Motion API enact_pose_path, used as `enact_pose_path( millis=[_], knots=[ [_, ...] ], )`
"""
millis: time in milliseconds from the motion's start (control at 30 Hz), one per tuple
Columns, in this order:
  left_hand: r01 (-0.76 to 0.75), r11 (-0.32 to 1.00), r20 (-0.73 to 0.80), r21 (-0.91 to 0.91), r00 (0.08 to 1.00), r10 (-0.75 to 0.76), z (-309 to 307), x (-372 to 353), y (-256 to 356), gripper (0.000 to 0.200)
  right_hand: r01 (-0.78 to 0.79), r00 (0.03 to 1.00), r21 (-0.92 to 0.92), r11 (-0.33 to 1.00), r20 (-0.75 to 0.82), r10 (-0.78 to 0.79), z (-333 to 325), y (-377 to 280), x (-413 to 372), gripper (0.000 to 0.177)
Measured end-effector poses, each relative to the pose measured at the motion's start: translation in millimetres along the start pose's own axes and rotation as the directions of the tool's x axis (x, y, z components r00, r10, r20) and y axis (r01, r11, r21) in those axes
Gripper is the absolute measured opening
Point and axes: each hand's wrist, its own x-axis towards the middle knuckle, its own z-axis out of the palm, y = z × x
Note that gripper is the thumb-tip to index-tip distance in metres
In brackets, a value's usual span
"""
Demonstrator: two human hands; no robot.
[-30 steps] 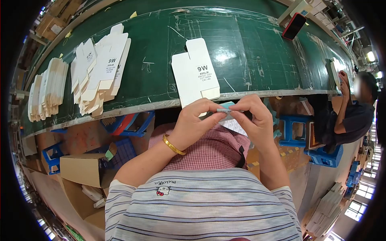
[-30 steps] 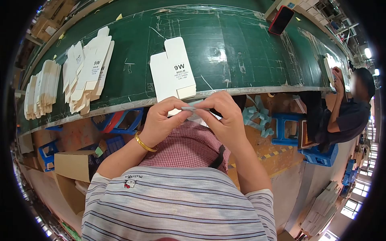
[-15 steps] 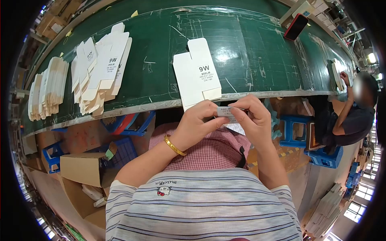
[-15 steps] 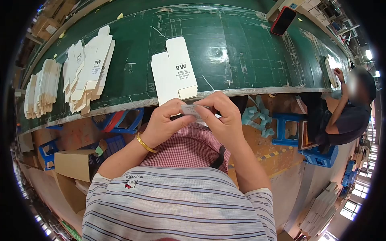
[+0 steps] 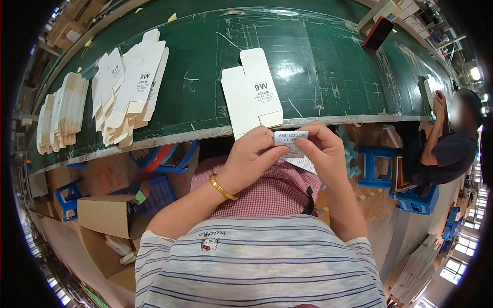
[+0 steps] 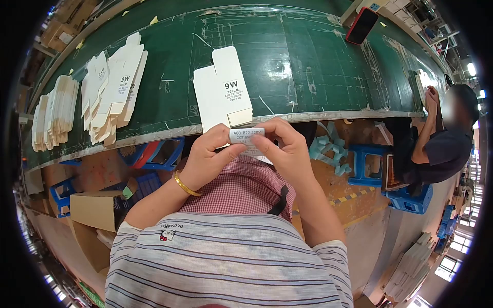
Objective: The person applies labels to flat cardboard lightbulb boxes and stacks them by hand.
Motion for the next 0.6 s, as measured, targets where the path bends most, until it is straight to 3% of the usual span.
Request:
enact_pose_path(
  millis=[100,233,333,400,433,500,600],
  knots=[
    [0.083,0.997,0.043,0.000,0.996,-0.083,-1,2,1,0.021,0.147,0.987,-0.184,0.972,-0.037,-0.156,2,1,-1,0.014],
    [0.188,0.981,0.114,0.046,0.975,-0.192,-4,4,1,0.023,0.184,0.980,-0.192,0.964,-0.041,-0.195,2,5,-3,0.008],
    [0.129,0.958,-0.052,-0.255,0.988,-0.146,5,6,11,0.022,0.193,0.977,-0.185,0.964,-0.051,-0.205,2,8,-3,0.008],
    [0.281,0.892,0.001,-0.354,0.954,-0.300,2,6,13,0.021,0.200,0.975,-0.210,0.957,-0.051,-0.215,3,9,-4,0.007],
    [0.354,0.846,0.032,-0.399,0.928,-0.372,1,6,13,0.021,0.167,0.982,-0.206,0.964,-0.056,-0.182,3,10,-5,0.008],
    [0.323,0.845,0.016,-0.427,0.937,-0.350,2,6,12,0.018,0.105,0.991,-0.197,0.975,-0.060,-0.118,4,10,-6,0.010],
    [0.208,0.914,-0.045,-0.347,0.970,-0.238,2,8,7,0.015,0.042,0.994,0.071,0.997,-0.106,-0.034,14,1,-4,0.015]
  ],
)
